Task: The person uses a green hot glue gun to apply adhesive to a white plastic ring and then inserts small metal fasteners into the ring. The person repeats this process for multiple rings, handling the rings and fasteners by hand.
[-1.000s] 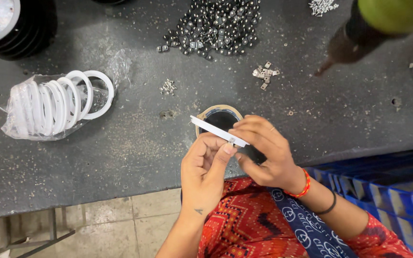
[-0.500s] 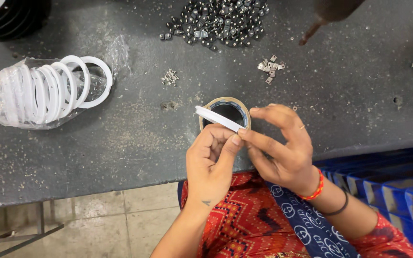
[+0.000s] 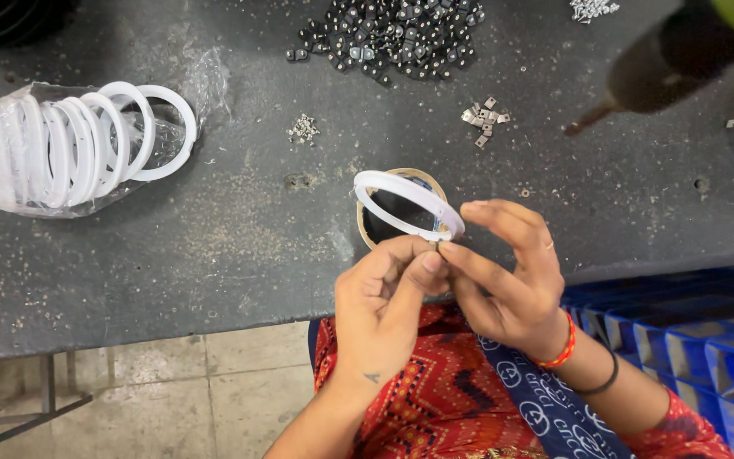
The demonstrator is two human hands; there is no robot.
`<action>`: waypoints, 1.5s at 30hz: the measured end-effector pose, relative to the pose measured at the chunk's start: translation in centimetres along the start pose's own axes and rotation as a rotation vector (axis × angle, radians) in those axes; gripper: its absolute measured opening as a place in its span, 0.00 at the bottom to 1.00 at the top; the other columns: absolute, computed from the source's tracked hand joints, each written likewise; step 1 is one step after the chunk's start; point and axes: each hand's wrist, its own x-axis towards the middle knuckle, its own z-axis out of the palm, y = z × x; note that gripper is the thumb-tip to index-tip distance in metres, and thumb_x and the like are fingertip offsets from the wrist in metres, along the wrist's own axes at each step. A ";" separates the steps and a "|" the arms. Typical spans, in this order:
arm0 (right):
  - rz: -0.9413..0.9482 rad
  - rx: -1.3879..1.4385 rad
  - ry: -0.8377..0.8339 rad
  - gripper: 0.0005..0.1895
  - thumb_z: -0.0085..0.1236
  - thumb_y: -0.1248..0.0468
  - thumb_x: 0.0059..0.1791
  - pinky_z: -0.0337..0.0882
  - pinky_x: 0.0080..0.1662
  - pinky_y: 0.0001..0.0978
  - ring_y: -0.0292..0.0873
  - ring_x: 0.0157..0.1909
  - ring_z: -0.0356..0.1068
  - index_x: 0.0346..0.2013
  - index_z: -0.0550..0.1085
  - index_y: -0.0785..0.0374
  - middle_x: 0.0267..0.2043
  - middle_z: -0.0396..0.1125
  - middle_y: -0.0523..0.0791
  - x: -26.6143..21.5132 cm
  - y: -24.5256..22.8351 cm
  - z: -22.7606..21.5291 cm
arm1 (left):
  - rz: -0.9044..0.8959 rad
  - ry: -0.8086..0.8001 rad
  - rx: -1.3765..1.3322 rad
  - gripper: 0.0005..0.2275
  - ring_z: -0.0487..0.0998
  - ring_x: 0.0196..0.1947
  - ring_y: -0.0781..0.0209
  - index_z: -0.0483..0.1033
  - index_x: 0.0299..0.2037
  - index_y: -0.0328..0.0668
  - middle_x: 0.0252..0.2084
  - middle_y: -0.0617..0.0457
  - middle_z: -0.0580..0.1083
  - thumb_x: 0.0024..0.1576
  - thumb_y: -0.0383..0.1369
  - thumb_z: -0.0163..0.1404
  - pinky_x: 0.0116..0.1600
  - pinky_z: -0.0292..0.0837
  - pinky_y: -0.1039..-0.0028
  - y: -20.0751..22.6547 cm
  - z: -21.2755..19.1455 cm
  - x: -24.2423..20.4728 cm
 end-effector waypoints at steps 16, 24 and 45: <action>0.307 0.362 0.033 0.18 0.59 0.73 0.51 0.71 0.62 0.34 0.47 0.62 0.69 0.55 0.72 0.67 0.61 0.65 0.53 -0.4 -0.3 -0.9 | -0.057 -0.010 -0.116 0.06 0.77 0.34 0.68 0.76 0.44 0.28 0.36 0.52 0.78 0.64 0.27 0.52 0.42 0.76 0.77 -0.2 -0.3 -0.3; 0.343 0.219 -0.094 0.15 0.65 0.72 0.48 0.72 0.48 0.33 0.44 0.46 0.72 0.50 0.77 0.68 0.47 0.72 0.47 0.9 0.6 -0.2 | -0.065 -0.012 -0.130 0.06 0.76 0.34 0.67 0.75 0.45 0.27 0.36 0.50 0.77 0.64 0.26 0.52 0.43 0.76 0.75 0.1 -1.4 0.0; 0.191 0.253 -0.047 0.12 0.66 0.73 0.47 0.72 0.46 0.34 0.45 0.45 0.72 0.45 0.78 0.67 0.44 0.72 0.46 1.1 0.9 -0.1 | -0.031 0.000 0.011 0.04 0.74 0.39 0.70 0.76 0.44 0.32 0.40 0.53 0.78 0.64 0.26 0.53 0.47 0.73 0.76 -1.0 -1.7 0.9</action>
